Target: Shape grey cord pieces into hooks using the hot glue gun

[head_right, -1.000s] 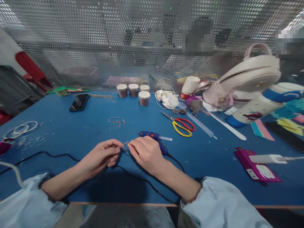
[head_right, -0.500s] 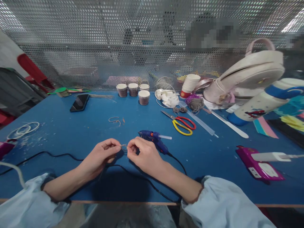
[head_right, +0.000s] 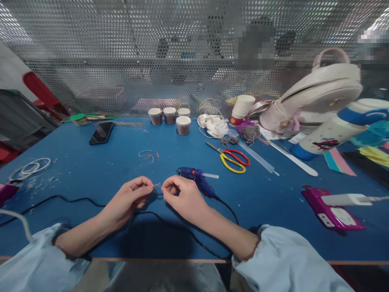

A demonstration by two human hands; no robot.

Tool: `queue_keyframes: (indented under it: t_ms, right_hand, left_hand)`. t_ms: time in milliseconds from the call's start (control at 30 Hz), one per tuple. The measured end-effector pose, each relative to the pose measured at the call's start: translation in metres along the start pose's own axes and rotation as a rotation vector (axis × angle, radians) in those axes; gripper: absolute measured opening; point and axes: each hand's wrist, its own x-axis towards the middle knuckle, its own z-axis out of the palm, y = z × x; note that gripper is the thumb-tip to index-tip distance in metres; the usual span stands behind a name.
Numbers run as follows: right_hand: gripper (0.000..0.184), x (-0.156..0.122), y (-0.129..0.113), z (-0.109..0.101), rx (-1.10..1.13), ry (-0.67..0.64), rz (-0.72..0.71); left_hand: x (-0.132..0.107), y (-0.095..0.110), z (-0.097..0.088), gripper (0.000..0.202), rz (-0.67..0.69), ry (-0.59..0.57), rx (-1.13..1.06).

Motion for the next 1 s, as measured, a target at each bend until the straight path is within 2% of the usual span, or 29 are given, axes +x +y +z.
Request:
queue_keyframes:
  t_ms: [300,400,467,533,633,733,833,900,1000]
  right_hand:
    - [0.007,-0.004,-0.005,0.000,-0.048,0.025,-0.118]
    - [0.009,-0.011,-0.009,-0.012,-0.097,0.052,-0.163]
    - [0.009,-0.018,-0.010,-0.027,-0.169,0.076,-0.169]
    - [0.008,-0.026,-0.006,-0.048,-0.275,0.046,-0.113]
    - [0.021,-0.034,0.008,-0.079,-0.517,-0.072,0.037]
    - [0.026,-0.033,0.026,-0.097,-0.783,-0.040,0.221]
    - [0.032,-0.022,0.038,-0.096,-0.755,-0.109,0.210]
    - [0.032,-0.012,0.043,-0.088,-0.660,-0.173,0.169]
    - [0.026,0.001,0.048,-0.073,-0.552,-0.198,0.194]
  left_hand:
    - [-0.003,0.003,0.008,0.017,0.078,0.136,0.191]
    - [-0.002,0.004,0.009,0.016,0.084,0.171,0.196]
    - [-0.001,0.005,0.008,0.017,0.088,0.185,0.192]
    - [-0.001,0.005,0.007,0.018,0.081,0.183,0.196]
    - [-0.001,0.004,0.006,0.021,0.069,0.156,0.211]
    - [0.000,0.002,0.005,0.026,0.075,0.113,0.192]
    - [0.001,0.001,0.005,0.029,0.056,0.088,0.152]
    - [0.002,0.001,0.005,0.028,0.056,0.086,0.157]
    - [0.004,0.000,0.004,0.018,0.066,0.056,0.132]
